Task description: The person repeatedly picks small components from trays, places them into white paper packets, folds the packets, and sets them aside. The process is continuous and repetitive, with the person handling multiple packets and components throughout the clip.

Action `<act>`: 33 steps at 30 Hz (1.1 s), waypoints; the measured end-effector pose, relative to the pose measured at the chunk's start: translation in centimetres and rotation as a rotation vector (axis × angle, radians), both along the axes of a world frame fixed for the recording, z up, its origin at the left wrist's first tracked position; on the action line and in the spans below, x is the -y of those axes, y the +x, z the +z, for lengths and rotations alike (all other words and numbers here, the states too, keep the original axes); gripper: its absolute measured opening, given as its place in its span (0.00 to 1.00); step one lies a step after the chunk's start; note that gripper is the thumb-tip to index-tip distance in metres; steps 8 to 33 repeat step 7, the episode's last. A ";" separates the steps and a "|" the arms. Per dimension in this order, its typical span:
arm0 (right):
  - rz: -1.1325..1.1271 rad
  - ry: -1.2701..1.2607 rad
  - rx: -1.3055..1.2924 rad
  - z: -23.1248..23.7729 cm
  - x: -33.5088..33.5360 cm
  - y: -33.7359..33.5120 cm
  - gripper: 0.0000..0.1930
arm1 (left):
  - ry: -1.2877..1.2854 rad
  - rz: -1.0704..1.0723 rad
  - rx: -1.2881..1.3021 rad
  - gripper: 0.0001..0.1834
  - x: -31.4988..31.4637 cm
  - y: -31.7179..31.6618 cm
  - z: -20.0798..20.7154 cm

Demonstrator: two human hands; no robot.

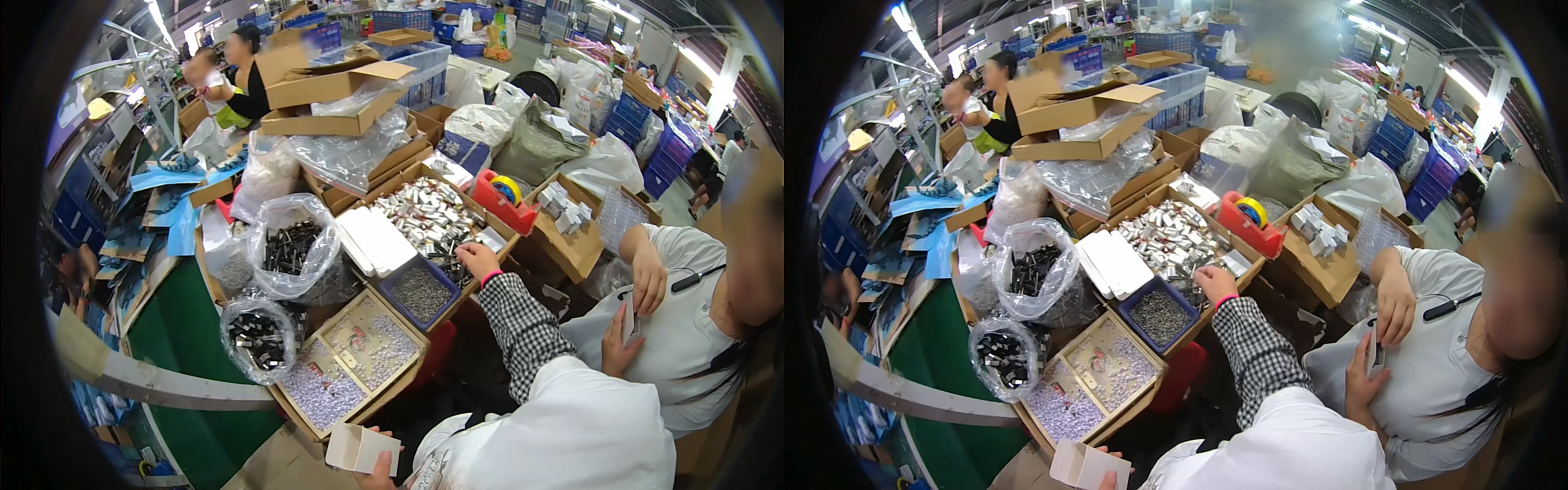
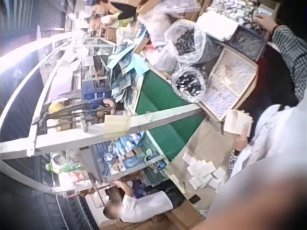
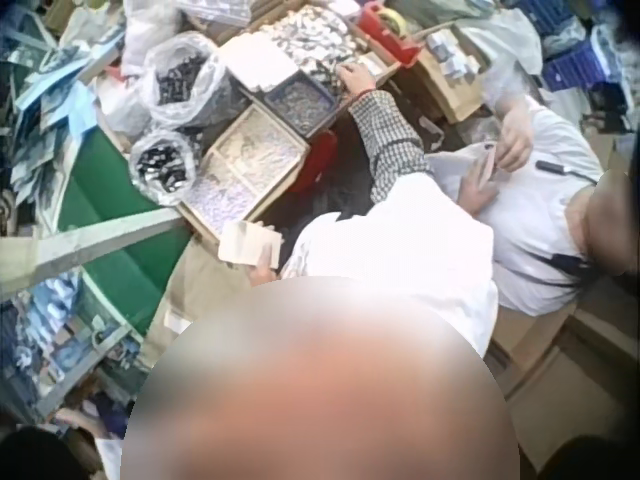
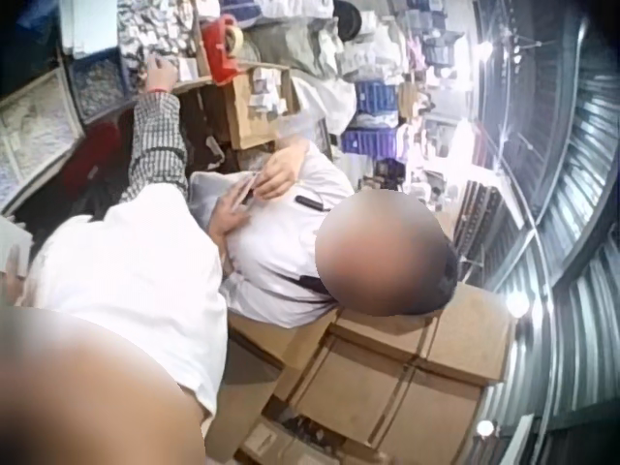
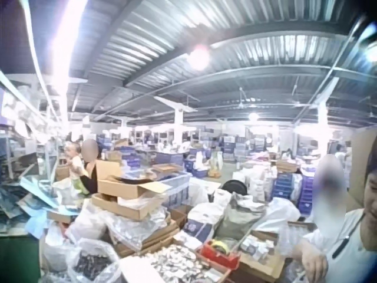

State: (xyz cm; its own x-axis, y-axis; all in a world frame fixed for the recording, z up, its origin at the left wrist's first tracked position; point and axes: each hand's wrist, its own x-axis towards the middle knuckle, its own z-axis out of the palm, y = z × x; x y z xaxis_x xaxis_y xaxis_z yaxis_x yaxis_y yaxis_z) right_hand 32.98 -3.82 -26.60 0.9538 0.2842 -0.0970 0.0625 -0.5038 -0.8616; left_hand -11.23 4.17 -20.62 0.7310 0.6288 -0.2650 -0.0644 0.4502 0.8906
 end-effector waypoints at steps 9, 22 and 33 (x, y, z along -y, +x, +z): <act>0.315 -0.386 0.241 -2.0 -1.6 3.6 0.14 | 0.005 -0.026 -0.086 0.31 0.2 1.9 0.1; 0.315 -0.386 0.241 -2.0 -1.6 3.6 0.14 | 0.005 -0.026 -0.086 0.31 0.2 1.9 0.1; 0.315 -0.386 0.241 -2.0 -1.6 3.6 0.14 | 0.005 -0.026 -0.086 0.31 0.2 1.9 0.1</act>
